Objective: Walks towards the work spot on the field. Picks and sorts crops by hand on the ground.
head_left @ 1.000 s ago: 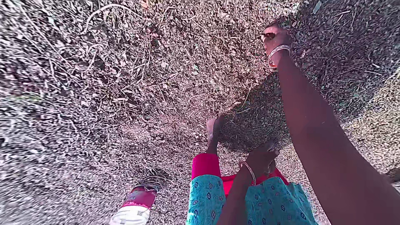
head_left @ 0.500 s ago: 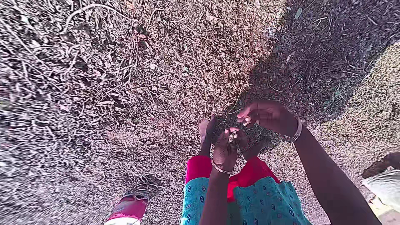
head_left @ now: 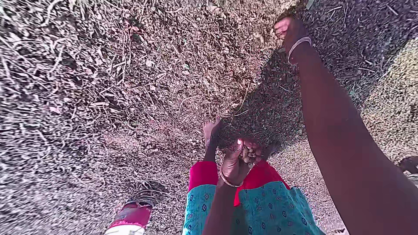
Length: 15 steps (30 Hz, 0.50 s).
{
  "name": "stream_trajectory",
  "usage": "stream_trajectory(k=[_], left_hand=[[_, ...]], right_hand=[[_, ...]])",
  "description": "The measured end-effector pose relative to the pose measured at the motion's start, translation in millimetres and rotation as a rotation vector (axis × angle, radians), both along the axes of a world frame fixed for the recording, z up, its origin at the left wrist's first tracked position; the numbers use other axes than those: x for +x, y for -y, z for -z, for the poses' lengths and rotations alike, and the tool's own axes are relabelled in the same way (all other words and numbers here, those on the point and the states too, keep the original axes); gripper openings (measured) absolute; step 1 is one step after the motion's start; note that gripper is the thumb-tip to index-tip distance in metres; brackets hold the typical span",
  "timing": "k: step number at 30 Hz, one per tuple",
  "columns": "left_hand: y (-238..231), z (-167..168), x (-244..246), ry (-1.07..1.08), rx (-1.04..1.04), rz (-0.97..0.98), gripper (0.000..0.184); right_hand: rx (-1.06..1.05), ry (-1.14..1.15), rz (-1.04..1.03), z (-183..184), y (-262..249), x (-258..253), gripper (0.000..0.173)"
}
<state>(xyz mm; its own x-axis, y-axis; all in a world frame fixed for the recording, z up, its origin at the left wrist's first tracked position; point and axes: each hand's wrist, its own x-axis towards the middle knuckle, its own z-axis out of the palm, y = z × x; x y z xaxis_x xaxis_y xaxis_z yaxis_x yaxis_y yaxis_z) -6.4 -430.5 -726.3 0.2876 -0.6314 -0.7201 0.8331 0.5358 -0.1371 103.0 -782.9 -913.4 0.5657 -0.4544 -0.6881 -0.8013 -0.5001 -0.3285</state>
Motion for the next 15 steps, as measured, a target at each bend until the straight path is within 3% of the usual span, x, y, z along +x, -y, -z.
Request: stream_trajectory(k=[4, 8, 11, 15], left_hand=[[14, 0, -11, -0.070, 0.046, -0.029, 0.025], [13, 4, -21, -0.058, 0.030, 0.029, 0.030], [13, 3, -17, -0.090, 0.071, 0.029, 0.040], [15, 3, -12, -0.126, 0.107, -0.056, 0.038]], right_hand=[[-0.089, 0.046, 0.109, -6, 8, -8, 0.040], [0.015, 0.066, 0.147, 12, -9, 11, 0.040], [0.099, 0.174, 0.037, 19, -51, 27, 0.034], [0.139, 0.221, -0.203, 18, -106, 36, 0.027]])
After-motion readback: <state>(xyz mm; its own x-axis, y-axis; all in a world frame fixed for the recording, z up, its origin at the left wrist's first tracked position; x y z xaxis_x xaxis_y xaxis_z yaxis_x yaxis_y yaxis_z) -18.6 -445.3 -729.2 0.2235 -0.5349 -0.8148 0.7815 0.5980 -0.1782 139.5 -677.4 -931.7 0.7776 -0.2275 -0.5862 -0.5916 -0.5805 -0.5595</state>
